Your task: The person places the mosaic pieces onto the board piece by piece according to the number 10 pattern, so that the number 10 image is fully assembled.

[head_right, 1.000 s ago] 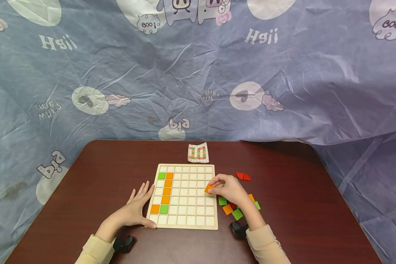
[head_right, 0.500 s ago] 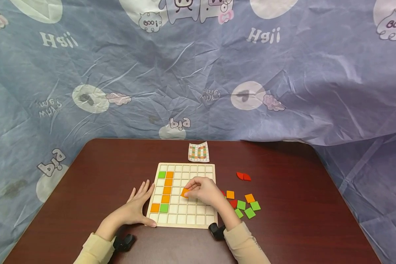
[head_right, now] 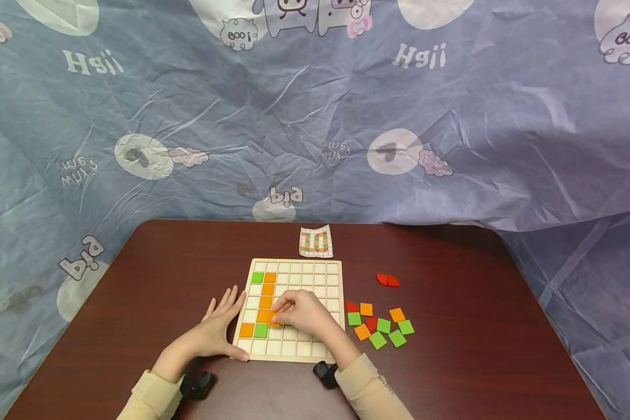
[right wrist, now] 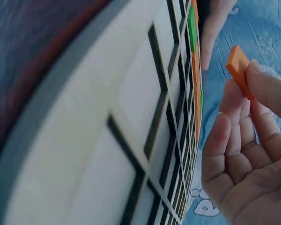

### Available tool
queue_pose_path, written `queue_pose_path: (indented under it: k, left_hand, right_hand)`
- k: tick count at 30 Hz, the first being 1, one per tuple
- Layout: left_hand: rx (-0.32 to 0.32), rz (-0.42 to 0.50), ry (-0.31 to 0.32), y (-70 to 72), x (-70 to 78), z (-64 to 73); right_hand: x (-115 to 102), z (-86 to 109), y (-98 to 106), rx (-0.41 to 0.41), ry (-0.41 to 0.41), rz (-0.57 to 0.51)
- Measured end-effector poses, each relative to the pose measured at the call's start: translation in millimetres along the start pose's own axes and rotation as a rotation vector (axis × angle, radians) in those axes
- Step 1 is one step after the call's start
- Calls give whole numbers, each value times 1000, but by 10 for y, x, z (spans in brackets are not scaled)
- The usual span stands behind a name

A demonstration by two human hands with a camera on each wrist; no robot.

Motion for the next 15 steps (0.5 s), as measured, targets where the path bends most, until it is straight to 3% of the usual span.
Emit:
queue_pose_path:
  k: [9, 15]
  left_hand:
    - [-1, -1, -2, -15, -27, -2]
    - [1, 0, 1, -10, -40, -12]
  right_hand:
    - [-21, -5, -111, 26, -4, 183]
    - [-47, 16, -149, 29, 26, 240]
Point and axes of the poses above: each hand's wrist, its own z-axis away from the middle knuckle, its own y-axis out of the back of the hand, x = y × z, the point moved 9 cm from there along -z, towards the middle knuckle, and after that the axes turned 2 degrees about z, right-handed, at the moved point
